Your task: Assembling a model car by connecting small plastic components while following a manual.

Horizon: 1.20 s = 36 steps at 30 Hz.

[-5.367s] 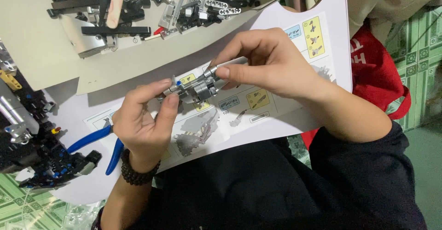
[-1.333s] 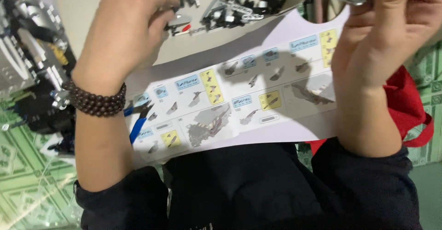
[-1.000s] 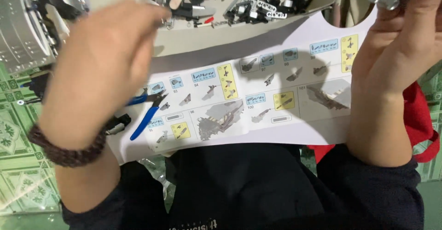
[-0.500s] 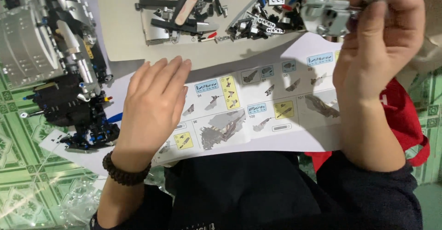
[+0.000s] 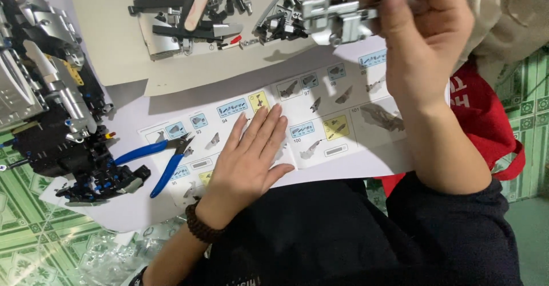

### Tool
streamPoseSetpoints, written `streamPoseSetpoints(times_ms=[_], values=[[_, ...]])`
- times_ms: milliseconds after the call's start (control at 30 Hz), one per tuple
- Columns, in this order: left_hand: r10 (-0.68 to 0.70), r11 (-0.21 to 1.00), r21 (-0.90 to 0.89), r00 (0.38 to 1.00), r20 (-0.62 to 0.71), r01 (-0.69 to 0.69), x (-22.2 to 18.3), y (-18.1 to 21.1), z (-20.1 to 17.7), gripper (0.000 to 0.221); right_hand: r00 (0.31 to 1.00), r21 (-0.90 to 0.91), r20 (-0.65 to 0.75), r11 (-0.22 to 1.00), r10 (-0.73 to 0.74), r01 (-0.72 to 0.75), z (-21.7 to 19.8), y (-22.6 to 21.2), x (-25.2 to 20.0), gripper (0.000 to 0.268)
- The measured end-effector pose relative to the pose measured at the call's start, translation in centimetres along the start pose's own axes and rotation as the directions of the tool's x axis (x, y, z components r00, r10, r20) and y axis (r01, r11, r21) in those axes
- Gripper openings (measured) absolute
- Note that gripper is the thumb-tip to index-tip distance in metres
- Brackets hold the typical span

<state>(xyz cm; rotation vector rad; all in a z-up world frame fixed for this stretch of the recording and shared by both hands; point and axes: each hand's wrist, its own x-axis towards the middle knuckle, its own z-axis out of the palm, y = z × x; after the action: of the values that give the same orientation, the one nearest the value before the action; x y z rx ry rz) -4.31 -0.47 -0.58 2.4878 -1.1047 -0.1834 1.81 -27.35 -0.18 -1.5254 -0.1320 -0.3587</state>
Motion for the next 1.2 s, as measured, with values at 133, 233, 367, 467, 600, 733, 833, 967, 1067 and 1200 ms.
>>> streamPoseSetpoints(times_ms=[133, 233, 367, 467, 600, 733, 833, 967, 1067, 1200], values=[[0.012, 0.995, -0.101, 0.987, 0.158, 0.004, 0.1, -0.8, -0.5, 0.067, 0.997, -0.064, 0.072, 0.998, -0.012, 0.017, 0.7, -0.5, 0.4, 0.017], [0.044, 0.99, -0.137, 0.999, -0.018, -0.046, 0.2, -2.2, -3.0, 0.044, 0.995, -0.089, 0.098, 0.995, -0.024, 0.033, 0.7, -0.8, 0.2, 0.018], [0.12, 0.985, 0.147, 0.973, -0.196, -0.092, 3.8, -4.8, -8.7, 0.027, 0.994, -0.148, 0.111, 0.989, 0.003, 0.014, 1.0, -1.7, 0.3, 0.015], [0.096, 0.974, 0.214, 0.989, -0.113, -0.07, 7.5, -8.0, -10.1, 0.029, 0.99, -0.182, 0.14, 0.983, 0.024, 0.002, 0.7, -2.3, 0.5, 0.014], [0.117, 0.922, 0.374, 0.993, -0.024, -0.1, 12.4, -11.1, -8.8, 0.016, 0.983, -0.208, 0.176, 0.978, 0.054, -0.017, 0.4, -2.5, 0.8, 0.016], [0.146, 0.892, 0.434, 0.989, -0.02, -0.123, 16.6, -13.0, -6.4, 0.012, 0.969, -0.21, 0.182, 0.97, 0.166, -0.127, 0.2, -3.1, 1.0, 0.014], [0.267, 0.884, 0.427, 0.956, -0.125, -0.191, 18.4, -13.2, -5.8, 0.008, 0.961, -0.245, 0.22, 0.963, 0.167, -0.111, 0.2, -3.7, 1.6, 0.015], [0.297, 0.885, 0.42, 0.938, -0.181, -0.199, 19.8, -12.7, -5.6, 0.008, 0.962, -0.278, 0.219, 0.955, 0.166, -0.101, 0.2, -3.7, 1.9, 0.015], [0.282, 0.886, 0.401, 0.957, -0.071, -0.231, 20.9, -12.7, -5.9, 0.009, 0.959, -0.276, 0.247, 0.959, 0.136, -0.065, 0.1, -3.7, 2.2, 0.016], [0.246, 0.924, 0.324, 0.964, -0.102, -0.202, 22.2, -13.2, -7.1, 0.007, 0.958, -0.262, 0.23, 0.959, 0.17, -0.107, 0.0, -3.5, 2.2, 0.016]])
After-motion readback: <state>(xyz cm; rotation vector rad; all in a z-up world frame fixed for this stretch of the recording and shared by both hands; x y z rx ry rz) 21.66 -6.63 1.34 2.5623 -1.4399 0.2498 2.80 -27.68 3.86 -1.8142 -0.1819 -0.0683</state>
